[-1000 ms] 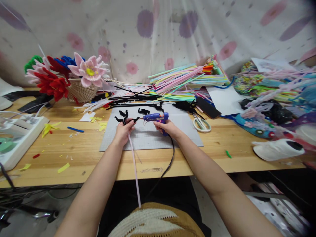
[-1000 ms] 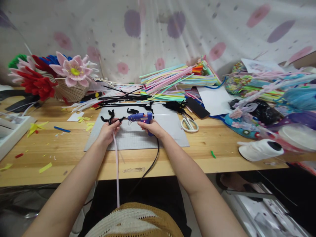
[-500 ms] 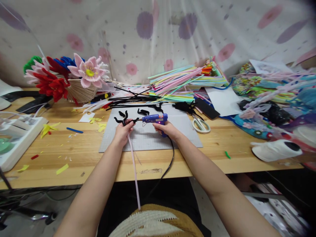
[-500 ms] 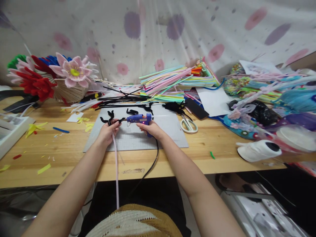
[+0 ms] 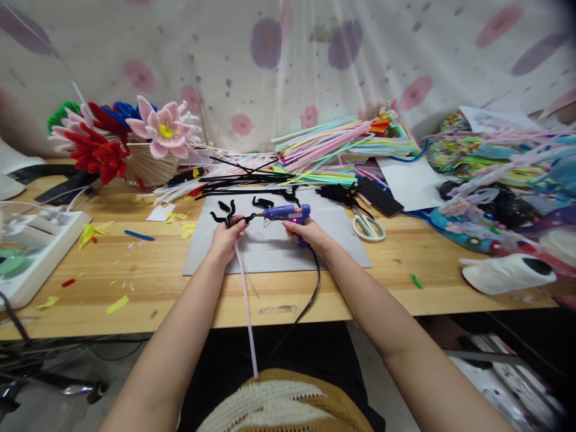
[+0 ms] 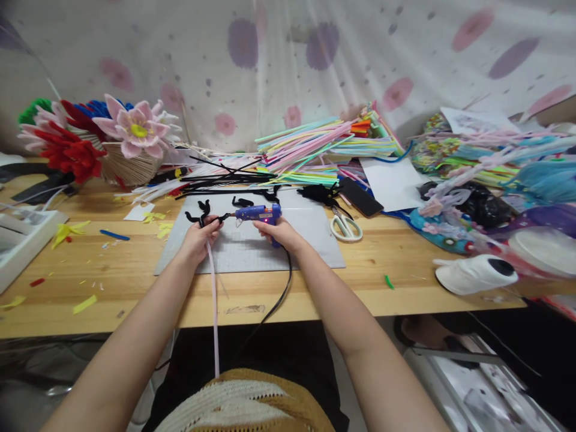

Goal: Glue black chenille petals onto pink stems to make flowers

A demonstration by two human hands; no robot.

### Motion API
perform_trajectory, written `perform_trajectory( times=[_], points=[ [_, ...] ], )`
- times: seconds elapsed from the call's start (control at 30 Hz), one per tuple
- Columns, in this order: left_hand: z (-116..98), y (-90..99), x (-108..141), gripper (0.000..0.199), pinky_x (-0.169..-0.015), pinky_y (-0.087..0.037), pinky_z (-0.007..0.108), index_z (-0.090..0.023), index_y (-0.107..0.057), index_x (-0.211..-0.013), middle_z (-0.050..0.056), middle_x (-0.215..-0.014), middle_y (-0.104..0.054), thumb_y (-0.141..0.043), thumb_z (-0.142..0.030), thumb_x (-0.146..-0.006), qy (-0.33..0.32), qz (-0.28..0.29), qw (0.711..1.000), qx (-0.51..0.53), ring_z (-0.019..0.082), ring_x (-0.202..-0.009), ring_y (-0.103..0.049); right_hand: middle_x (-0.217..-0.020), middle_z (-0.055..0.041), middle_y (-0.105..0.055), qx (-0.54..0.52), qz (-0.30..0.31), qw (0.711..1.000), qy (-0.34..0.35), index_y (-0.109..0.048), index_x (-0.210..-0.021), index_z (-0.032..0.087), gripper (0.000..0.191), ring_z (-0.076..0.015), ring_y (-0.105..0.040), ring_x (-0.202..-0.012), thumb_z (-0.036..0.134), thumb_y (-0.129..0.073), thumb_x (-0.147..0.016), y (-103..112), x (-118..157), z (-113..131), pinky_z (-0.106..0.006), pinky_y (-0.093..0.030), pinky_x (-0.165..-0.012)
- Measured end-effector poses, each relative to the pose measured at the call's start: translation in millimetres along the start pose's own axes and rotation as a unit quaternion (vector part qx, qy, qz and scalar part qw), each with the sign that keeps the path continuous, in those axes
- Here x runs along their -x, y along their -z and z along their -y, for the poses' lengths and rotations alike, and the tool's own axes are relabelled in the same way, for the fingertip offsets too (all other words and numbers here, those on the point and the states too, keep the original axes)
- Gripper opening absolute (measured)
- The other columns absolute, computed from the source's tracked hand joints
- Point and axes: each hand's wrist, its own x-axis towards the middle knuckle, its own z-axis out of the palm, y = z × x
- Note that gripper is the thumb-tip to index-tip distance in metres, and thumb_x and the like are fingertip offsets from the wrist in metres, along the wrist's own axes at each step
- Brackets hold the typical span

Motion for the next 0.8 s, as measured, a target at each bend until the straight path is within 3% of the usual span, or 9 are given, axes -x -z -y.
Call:
perform_trajectory(
  times=[0.13, 0.4, 0.63, 0.8],
  points=[
    [0.2, 0.3, -0.1, 0.017, -0.041, -0.035, 0.012, -0.01, -0.061, -0.072, 0.003, -0.068, -0.061, -0.068, -0.001, -0.059, -0.003, 0.002, 1.0, -0.004, 0.01, -0.066, -0.062, -0.053, 0.0035, -0.05, 0.005, 0.021, 1.0, -0.004, -0.053, -0.065, 0.016, 0.036, -0.0052, -0.039, -0.042, 0.049, -0.067, -0.061, -2.8, 1.1, 1.1, -0.022, -0.031, -0.041],
    [1.0, 2.0, -1.6, 0.015, -0.041, -0.034, 0.012, -0.01, -0.062, -0.072, 0.003, -0.067, -0.061, -0.065, 0.0, -0.061, -0.001, 0.01, 1.0, -0.004, 0.011, -0.067, -0.062, -0.054, 0.0026, -0.05, 0.017, -0.022, 1.0, 0.005, -0.052, -0.062, 0.016, 0.036, -0.0058, -0.04, -0.043, 0.049, -0.066, -0.062, 3.1, -3.2, -3.4, -0.023, -0.031, -0.042],
    [0.2, 1.0, -1.2, 0.016, -0.041, -0.034, 0.012, -0.009, -0.061, -0.071, 0.003, -0.065, -0.061, -0.066, 0.0, -0.06, 0.0, 0.003, 1.0, 0.003, 0.01, -0.065, -0.061, -0.052, 0.003, -0.049, 0.022, 0.015, 1.0, -0.002, -0.053, -0.063, 0.015, 0.037, -0.0053, -0.04, -0.042, 0.05, -0.066, -0.061, -1.7, 3.0, 3.4, -0.022, -0.031, -0.042],
    [-0.7, 1.0, -1.7, 0.015, -0.04, -0.033, 0.011, -0.009, -0.061, -0.071, 0.004, -0.065, -0.061, -0.065, 0.002, -0.06, 0.01, 0.002, 1.0, 0.019, 0.011, -0.064, -0.061, -0.053, 0.0024, -0.05, 0.041, -0.015, 0.999, 0.004, -0.052, -0.061, 0.015, 0.038, -0.0051, -0.04, -0.042, 0.051, -0.066, -0.062, -0.1, -0.9, 0.1, -0.022, -0.031, -0.042]
  ],
)
